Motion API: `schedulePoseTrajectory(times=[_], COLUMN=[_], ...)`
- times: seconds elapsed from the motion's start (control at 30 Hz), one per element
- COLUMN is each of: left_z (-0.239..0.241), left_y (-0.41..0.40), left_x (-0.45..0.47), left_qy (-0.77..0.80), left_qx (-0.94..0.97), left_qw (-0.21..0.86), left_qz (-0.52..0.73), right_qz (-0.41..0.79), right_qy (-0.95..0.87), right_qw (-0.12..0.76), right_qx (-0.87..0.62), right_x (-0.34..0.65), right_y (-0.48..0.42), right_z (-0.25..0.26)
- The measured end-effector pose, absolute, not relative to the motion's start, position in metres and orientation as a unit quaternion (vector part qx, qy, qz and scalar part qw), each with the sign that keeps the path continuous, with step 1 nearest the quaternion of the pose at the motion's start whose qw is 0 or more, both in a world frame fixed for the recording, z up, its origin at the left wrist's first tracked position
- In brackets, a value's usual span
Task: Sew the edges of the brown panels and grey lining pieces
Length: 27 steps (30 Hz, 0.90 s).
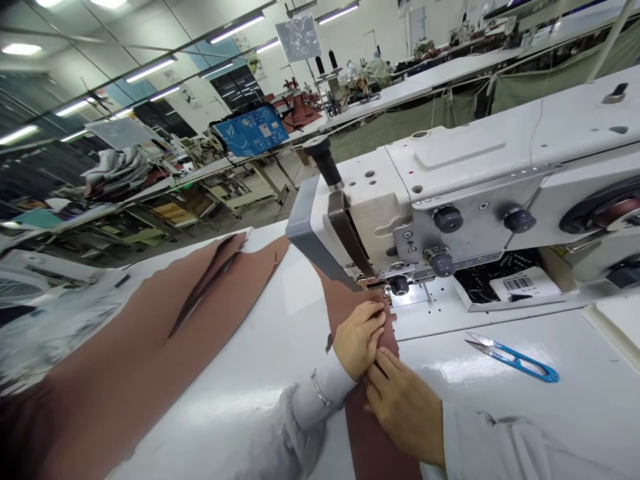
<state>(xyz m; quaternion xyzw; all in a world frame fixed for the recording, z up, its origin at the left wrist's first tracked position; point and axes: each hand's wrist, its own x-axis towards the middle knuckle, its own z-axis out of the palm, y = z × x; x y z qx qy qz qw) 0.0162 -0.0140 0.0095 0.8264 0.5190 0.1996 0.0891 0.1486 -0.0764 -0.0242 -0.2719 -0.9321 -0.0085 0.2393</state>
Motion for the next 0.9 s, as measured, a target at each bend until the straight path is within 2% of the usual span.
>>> schedulePoseTrajectory(times=[0.1,0.37,0.63,0.77,0.9], left_z=[0.01,0.012,0.015,0.041,0.061], left_y=[-0.016,0.012,0.004,-0.017,-0.006], left_x=[0.016,0.013,0.013,0.039,0.105], left_qy=[0.533,0.563,0.556,0.477,0.357], left_qx=[0.813,0.807,0.815,0.842,0.864], left_qw=[0.108,0.114,0.096,0.175,0.244], left_qz=[0.21,0.139,0.13,0.179,0.257], right_qz=[-0.014,-0.032,-0.038,-0.032,-0.045], right_qy=[-0.935,-0.944,-0.933,-0.935,-0.927], right_qw=[0.228,0.187,0.216,0.204,0.236], right_qx=[-0.272,-0.271,-0.286,-0.289,-0.287], right_x=[0.148,0.141,0.143,0.145,0.147], right_y=[-0.068,-0.046,-0.069,-0.076,-0.078], right_z=[-0.023,-0.018,-0.023,-0.02,-0.024])
